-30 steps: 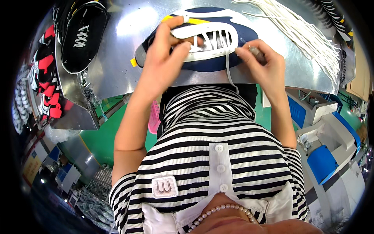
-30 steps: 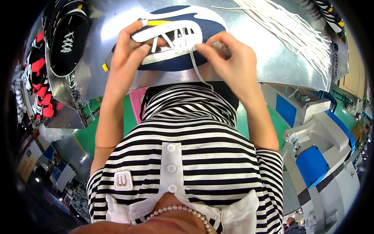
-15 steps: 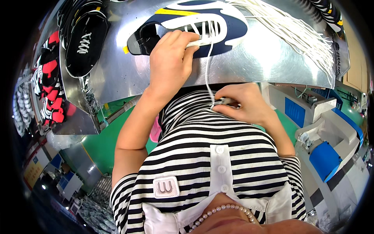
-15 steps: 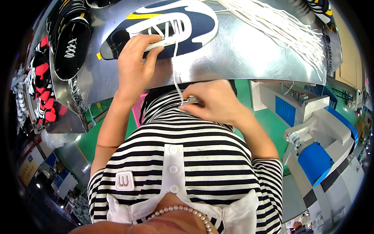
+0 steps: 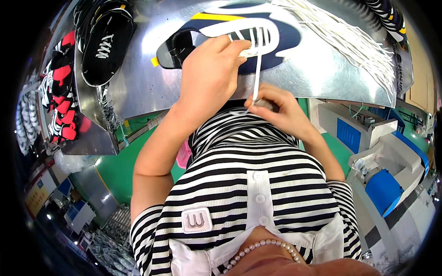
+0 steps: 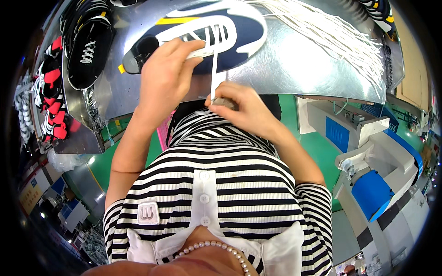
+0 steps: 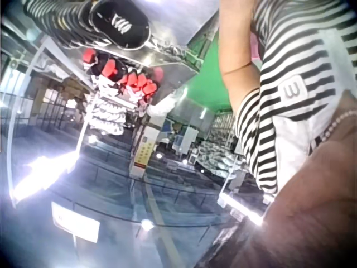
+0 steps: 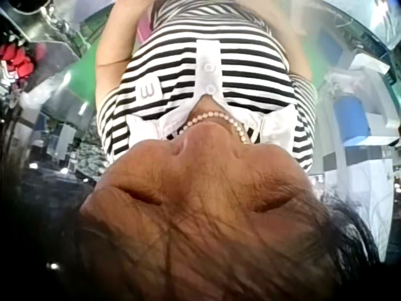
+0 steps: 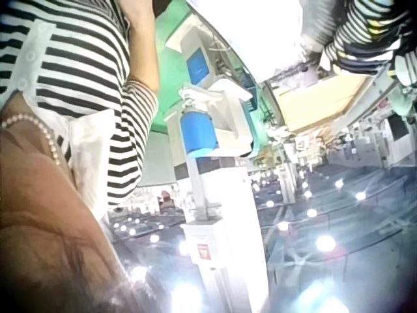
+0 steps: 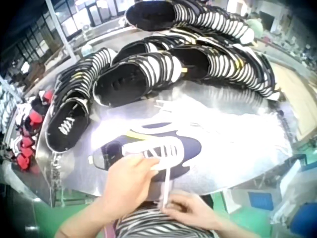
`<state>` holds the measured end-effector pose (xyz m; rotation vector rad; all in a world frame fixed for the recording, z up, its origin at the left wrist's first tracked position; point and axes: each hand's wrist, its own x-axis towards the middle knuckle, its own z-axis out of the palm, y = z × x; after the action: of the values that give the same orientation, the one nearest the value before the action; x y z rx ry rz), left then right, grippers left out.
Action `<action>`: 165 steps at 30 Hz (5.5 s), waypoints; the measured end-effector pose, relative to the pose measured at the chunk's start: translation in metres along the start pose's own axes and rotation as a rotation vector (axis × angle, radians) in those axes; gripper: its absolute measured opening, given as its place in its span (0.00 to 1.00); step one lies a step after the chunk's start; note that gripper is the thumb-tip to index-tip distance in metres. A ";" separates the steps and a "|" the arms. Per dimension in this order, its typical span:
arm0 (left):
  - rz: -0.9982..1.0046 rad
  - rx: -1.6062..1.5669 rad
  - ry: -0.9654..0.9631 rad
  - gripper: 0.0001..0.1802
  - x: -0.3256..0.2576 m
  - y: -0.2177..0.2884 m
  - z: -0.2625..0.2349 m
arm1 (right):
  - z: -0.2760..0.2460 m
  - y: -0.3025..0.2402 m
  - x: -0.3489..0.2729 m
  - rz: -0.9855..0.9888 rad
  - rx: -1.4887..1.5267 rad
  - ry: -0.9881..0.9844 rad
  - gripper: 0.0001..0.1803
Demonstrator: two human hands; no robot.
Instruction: The person laces a blue and yellow shoe by threading a white lace through the eyelets one at a time and then places the laced shoe on top of a stack of black shoes.
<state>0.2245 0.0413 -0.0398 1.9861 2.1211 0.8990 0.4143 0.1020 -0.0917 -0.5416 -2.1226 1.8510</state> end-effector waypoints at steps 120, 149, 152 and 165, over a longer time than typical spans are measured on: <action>-0.483 -0.462 0.082 0.23 -0.033 -0.034 0.025 | -0.049 -0.037 0.057 0.117 -0.316 0.234 0.10; -0.510 -0.653 -0.102 0.18 -0.011 -0.031 0.008 | 0.005 0.001 0.040 -0.220 -0.230 0.222 0.12; -0.328 -0.384 -0.064 0.20 -0.028 -0.029 -0.007 | -0.002 -0.005 0.014 0.074 -0.007 0.264 0.08; -0.271 -0.289 -0.083 0.13 -0.045 -0.018 -0.014 | 0.023 -0.014 0.054 0.226 0.392 0.377 0.06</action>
<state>0.2084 -0.0054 -0.0513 1.5291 2.0168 0.9878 0.3551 0.1041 -0.0837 -0.9708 -1.4618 2.0178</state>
